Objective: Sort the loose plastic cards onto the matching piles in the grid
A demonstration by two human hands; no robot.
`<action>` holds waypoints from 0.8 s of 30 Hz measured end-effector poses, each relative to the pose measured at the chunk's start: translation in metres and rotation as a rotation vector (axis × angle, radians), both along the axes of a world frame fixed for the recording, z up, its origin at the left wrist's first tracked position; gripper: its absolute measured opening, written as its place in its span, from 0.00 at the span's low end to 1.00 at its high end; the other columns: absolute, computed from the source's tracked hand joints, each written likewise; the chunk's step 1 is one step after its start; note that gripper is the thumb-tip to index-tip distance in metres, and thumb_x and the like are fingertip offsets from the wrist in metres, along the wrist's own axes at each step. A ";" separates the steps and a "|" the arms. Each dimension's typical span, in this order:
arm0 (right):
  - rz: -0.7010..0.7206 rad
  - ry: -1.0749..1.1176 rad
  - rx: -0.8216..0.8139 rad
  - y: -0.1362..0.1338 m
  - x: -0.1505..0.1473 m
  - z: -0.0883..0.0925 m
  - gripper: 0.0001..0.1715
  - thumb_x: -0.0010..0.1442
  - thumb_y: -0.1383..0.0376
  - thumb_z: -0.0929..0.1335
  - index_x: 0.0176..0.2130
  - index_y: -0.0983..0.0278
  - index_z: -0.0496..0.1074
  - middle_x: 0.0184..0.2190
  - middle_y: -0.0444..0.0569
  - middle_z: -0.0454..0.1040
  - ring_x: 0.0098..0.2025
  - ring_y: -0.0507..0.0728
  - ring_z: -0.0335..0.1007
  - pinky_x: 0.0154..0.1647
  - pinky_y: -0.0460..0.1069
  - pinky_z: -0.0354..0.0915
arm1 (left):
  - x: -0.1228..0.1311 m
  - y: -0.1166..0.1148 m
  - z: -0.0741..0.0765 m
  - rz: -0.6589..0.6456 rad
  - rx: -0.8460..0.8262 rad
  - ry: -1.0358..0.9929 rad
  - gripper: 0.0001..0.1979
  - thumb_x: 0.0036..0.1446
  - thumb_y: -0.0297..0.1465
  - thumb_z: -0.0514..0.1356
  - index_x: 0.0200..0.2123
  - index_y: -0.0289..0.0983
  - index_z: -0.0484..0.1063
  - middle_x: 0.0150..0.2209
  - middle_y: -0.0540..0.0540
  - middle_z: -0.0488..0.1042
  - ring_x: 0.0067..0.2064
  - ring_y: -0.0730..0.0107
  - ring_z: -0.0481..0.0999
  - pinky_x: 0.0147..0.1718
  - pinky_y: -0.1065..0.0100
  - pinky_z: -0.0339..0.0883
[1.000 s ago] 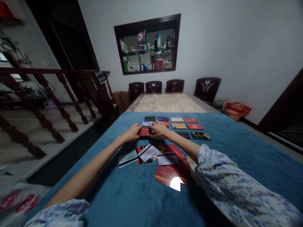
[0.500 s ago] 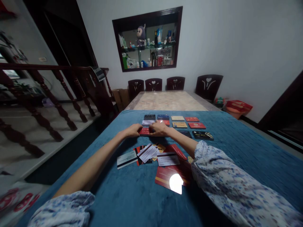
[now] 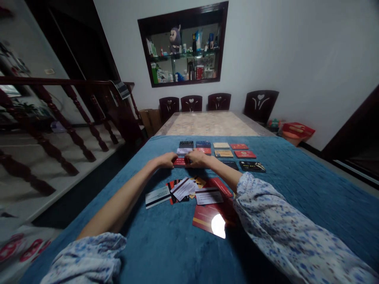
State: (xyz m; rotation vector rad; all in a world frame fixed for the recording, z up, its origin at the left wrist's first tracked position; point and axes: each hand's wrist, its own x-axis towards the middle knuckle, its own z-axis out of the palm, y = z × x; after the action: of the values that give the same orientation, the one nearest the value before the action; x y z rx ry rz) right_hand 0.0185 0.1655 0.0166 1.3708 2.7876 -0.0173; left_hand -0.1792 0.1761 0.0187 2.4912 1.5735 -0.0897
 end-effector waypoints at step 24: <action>0.072 0.154 0.206 -0.030 0.044 0.010 0.17 0.63 0.61 0.66 0.50 0.60 0.75 0.49 0.55 0.73 0.52 0.64 0.60 0.45 0.54 0.59 | -0.011 -0.045 -0.006 0.029 0.299 -0.121 0.25 0.53 0.26 0.58 0.56 0.36 0.70 0.54 0.38 0.70 0.56 0.54 0.70 0.55 0.57 0.65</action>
State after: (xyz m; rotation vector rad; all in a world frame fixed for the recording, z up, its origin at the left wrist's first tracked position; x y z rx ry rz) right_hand 0.0627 0.1357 0.0264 1.3627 3.0391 0.1786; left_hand -0.1904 0.1313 0.0123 2.6299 1.6787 0.3171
